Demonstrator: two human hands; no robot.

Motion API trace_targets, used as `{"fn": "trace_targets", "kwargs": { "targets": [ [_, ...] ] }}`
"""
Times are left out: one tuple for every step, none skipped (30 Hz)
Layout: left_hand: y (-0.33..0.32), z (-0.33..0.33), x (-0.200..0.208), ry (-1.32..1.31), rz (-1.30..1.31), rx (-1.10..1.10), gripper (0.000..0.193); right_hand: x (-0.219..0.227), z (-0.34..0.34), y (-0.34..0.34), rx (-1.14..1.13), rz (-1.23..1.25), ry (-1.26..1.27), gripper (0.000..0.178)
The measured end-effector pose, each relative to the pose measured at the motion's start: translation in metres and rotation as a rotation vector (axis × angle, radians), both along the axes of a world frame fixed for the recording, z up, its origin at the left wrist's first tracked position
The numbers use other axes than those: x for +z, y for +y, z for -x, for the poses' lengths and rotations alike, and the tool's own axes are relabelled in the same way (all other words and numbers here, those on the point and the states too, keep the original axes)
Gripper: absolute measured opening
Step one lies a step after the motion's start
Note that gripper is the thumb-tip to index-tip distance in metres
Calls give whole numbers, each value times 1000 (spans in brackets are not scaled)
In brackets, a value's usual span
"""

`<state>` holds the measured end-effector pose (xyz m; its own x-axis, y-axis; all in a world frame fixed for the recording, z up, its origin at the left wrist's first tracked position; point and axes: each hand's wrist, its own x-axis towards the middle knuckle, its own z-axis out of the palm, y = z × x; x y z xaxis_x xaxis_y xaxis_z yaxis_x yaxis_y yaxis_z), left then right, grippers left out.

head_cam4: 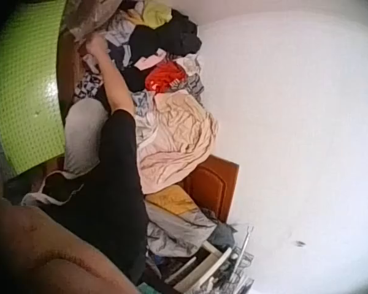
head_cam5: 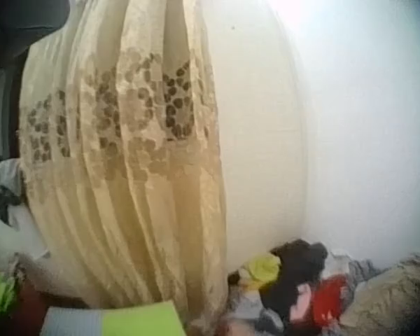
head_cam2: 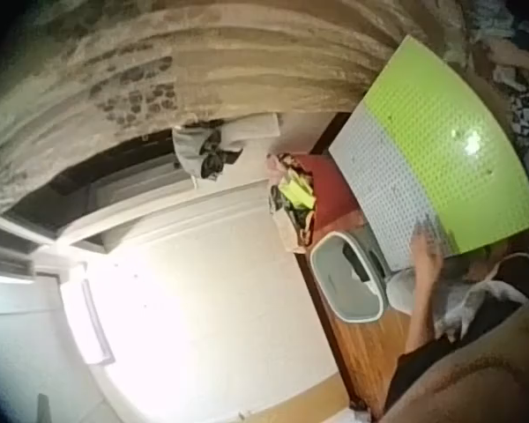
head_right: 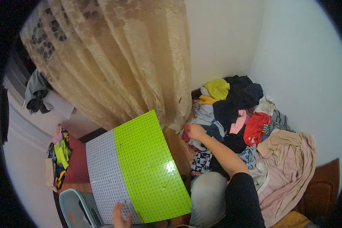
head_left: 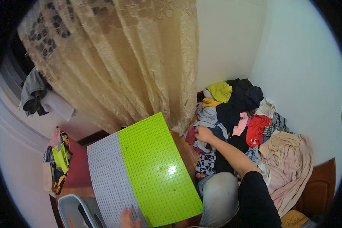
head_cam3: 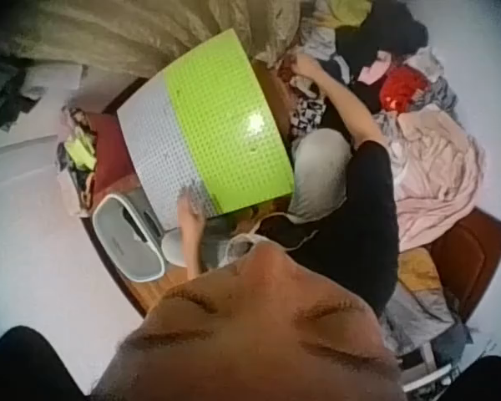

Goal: The recorder picks up various items of laundry from a pile, folds them on a flat board, and places them into a nearby laundry basket.

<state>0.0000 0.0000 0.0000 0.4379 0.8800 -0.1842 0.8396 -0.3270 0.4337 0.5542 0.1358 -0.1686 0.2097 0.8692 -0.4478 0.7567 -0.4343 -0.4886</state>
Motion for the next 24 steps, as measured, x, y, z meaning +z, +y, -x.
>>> {"fn": "trace_targets", "kwargs": {
  "targets": [
    [-2,-18,-4,38,-51,-92,70,-21,-3,-20,-78,-80,-126,71],
    [-5,-33,-1,83,-87,-142,68,-35,0,-39,-129,-124,-84,69],
    [-28,-79,-4,95,-118,-153,67,-29,-29,-60,-142,-166,-75,66],
    [-25,-92,-6,107,-116,-162,67,-30,-24,-73,-152,-164,-63,66],
    [-25,-100,-8,146,-102,-137,67,-29,-14,-86,-154,-32,-181,63],
    [-20,-106,-11,181,-91,-120,67,-34,-9,-95,-161,100,-302,61],
    [-20,-110,-14,187,-82,-129,67,-51,-10,-102,-168,111,-295,61],
    [-21,-111,-18,210,-79,-122,67,-75,-16,-106,-195,47,-369,59],
    [-22,-111,-20,236,-76,-112,68,-96,-18,-109,-219,-18,-440,57],
    [-22,-111,-19,245,-71,-110,68,-105,-17,-111,-281,-168,-436,48],
    [-22,-111,-19,254,-72,-112,68,-111,-19,-112,-279,-165,-430,48],
    [-22,-110,-17,265,-78,-105,68,-102,-19,-106,-325,-196,-405,43],
    [-21,-112,-16,265,-81,-101,68,-92,-21,-103,-377,-226,-387,38],
    [-21,-115,-14,280,-82,-107,67,-82,-20,-100,-463,-317,-414,33],
    [-21,-117,-14,291,-85,-114,67,-71,-23,-97,-461,-327,-419,33],
    [-22,-115,-16,281,-95,-110,67,-58,-29,-93,-550,-423,-363,30],
    [-20,-113,-20,259,-117,-131,65,-42,-37,-89,-636,-523,-307,27],
    [-19,-111,-24,234,-140,-150,64,-24,-47,-86,-685,-645,19,19],
    [-18,-107,-24,224,-154,-139,64,3,-51,-80,-710,-756,360,13],
    [-16,-105,-22,182,-137,-147,64,30,-51,-76,-669,-835,513,13],
    [-13,-101,-19,136,-123,-153,63,71,-43,-74,-616,-908,667,15],
    [-8,-98,-15,117,-142,-138,63,111,-33,-73,-624,-903,805,20],
    [-3,-94,-8,51,-101,-141,63,155,-14,-73,-665,-897,1046,24],
    [2,-95,-1,-23,-61,-152,63,186,-4,-77,-593,-966,1147,25]
  ]
}}
